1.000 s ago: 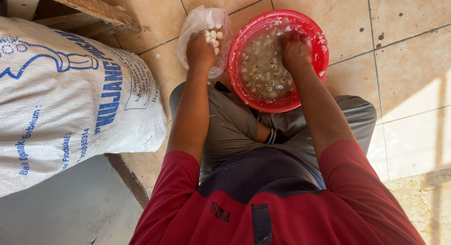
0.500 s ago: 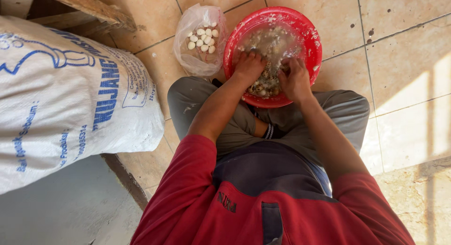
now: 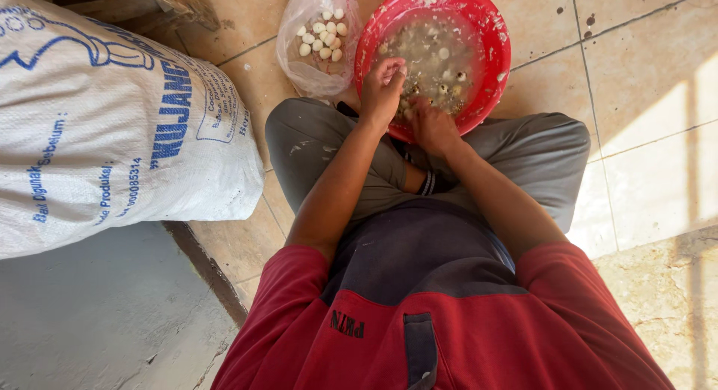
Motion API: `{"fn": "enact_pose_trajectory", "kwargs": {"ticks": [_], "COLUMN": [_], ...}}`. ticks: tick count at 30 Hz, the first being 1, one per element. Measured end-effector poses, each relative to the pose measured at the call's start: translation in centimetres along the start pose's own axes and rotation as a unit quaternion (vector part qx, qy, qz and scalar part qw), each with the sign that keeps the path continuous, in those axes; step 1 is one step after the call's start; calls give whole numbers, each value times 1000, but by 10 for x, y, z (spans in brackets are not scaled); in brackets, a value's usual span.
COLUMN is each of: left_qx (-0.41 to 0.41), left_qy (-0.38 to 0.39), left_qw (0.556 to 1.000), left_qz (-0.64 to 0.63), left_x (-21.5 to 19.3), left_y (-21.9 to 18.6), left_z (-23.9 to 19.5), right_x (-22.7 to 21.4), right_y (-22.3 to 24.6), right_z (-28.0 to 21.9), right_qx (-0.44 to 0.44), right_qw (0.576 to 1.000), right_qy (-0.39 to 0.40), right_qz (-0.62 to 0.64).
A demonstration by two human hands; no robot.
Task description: The person sits on the floor and peels small white nuts by hand. They repeatedly pick a nut from a red bowl of water, remove the outer skin, and place the peeled nut into a plastic bag.
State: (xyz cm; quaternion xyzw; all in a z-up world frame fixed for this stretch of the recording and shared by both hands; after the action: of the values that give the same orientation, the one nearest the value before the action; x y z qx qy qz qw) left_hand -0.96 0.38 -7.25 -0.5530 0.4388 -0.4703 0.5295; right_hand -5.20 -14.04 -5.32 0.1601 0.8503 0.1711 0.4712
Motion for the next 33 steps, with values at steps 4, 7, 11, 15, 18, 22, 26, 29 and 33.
{"fn": "enact_pose_trajectory", "kwargs": {"ticks": [4, 7, 11, 15, 18, 22, 26, 29, 33], "left_qx": [-93, -12, 29, 135, 119, 116, 141, 112, 119], "left_qy": [-30, -10, 65, 93, 99, 114, 102, 87, 85], "left_qw": [983, 994, 997, 977, 978, 975, 974, 983, 981], "left_qz": [-155, -109, -15, 136, 141, 152, 148, 120, 129], "left_x": [16, 25, 31, 23, 23, 25, 28, 28, 30], "left_y": [26, 24, 17, -3, -5, -1, 1, 5, -2], "left_z": [1, 17, 25, 34, 40, 37, 43, 46, 51], "right_x": [17, 14, -4, -3, 8, 15, 8, 11, 24], "right_y": [6, 2, 3, 20, 18, 24, 24, 19, 17], "right_z": [-3, -9, -7, -6, 5, 4, 11, 14, 14], "right_qx": [-57, -47, -57, -157, -92, -79, -72, -61, -79], "right_qw": [993, 996, 998, 986, 995, 993, 994, 996, 994], "right_qy": [58, 52, -18, -53, 19, 67, 76, 67, 78], "right_qz": [-81, -50, -11, -23, -35, -48, -27, 6, -19]}}
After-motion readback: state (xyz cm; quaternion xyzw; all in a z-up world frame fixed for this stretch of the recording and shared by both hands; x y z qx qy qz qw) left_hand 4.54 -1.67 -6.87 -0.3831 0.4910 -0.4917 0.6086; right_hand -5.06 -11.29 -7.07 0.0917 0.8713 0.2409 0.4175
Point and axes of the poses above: each hand's wrist, its own z-axis towards the middle knuckle, its own x-axis out of the palm, y = z × x, the point moved 6 cm from there along z, towards the middle knuckle, and after that the axes turned 15 degrees about x, right-handed, at the moved point
